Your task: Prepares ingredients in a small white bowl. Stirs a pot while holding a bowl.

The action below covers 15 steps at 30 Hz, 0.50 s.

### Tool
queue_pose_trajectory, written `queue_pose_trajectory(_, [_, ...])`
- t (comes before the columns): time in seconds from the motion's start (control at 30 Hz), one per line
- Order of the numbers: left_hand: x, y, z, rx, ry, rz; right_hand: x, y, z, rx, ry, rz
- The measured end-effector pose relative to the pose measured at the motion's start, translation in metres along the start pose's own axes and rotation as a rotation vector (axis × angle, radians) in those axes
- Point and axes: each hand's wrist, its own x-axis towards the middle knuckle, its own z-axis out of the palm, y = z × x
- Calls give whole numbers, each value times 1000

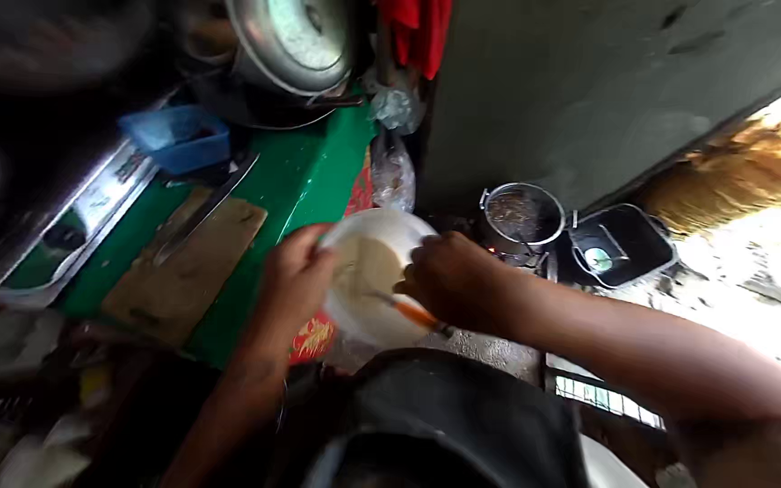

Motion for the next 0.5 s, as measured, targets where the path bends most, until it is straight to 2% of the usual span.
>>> queue_pose_trajectory(0.07, [14, 23, 44, 34, -91, -176, -19, 23, 3, 143, -209, 167])
queue_pose_trajectory(0.1, [17, 29, 64, 55, -132, -208, -29, 33, 6, 185, -302, 218])
queue_pose_trajectory(0.2, [16, 23, 115, 118, -178, -152, -52, 48, 25, 144, -490, 280])
queue_pose_trajectory(0.33, [7, 28, 149, 144, -237, -183, -61, 62, 63, -50, -528, 434])
queue_pose_trajectory(0.5, [-9, 32, 167, 174, -249, -215, -71, 47, 82, 15, -518, 335])
